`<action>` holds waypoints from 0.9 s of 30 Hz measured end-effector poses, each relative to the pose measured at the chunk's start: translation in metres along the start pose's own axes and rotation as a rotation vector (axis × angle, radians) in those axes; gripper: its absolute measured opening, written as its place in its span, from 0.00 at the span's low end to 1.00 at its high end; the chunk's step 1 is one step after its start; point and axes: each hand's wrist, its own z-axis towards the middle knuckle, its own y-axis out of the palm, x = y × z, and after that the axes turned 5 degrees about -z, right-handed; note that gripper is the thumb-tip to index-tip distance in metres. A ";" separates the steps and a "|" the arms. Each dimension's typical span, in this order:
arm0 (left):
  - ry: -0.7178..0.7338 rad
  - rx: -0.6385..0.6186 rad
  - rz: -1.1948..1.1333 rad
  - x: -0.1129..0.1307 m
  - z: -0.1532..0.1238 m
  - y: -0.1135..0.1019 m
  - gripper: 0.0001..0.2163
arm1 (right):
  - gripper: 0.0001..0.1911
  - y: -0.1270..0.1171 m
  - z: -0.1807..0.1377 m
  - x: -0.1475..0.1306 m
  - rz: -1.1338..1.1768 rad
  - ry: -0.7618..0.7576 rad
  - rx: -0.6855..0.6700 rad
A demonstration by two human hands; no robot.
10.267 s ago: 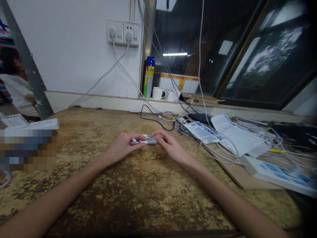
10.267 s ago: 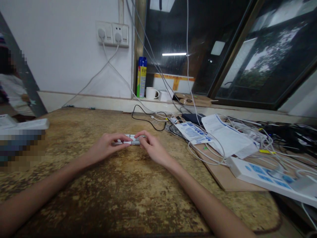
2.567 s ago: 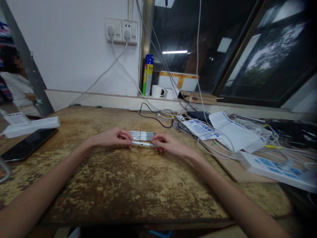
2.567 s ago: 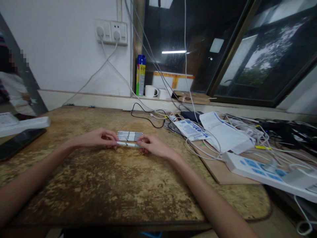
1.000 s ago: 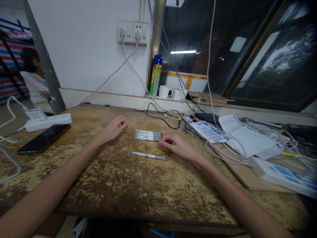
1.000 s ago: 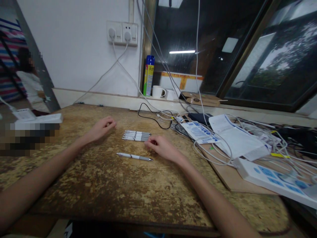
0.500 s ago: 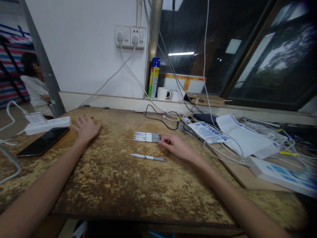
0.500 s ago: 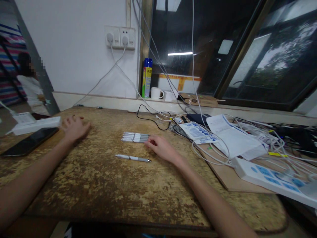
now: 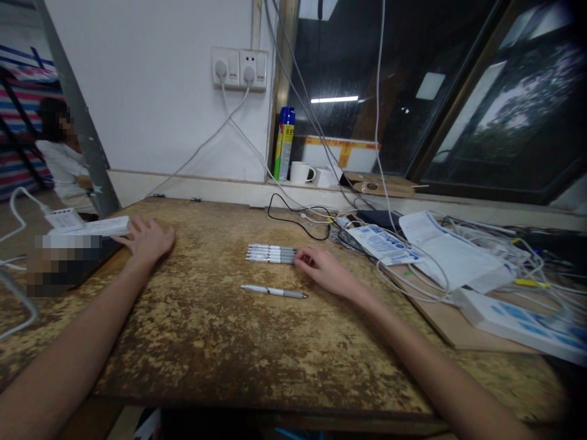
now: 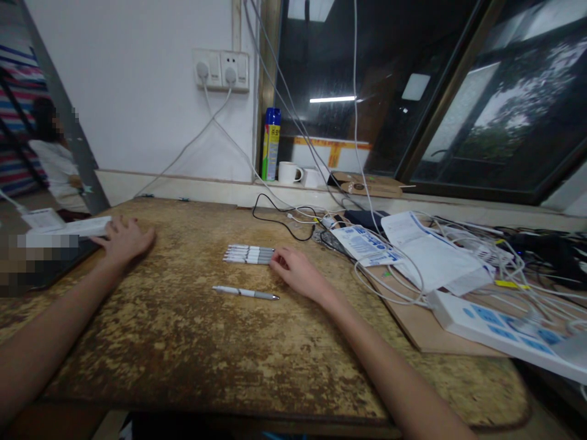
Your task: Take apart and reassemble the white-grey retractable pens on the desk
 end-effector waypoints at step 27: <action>1.132 -0.431 -0.428 0.138 -0.110 -0.032 0.11 | 0.07 0.009 -0.001 -0.005 0.051 -0.043 0.110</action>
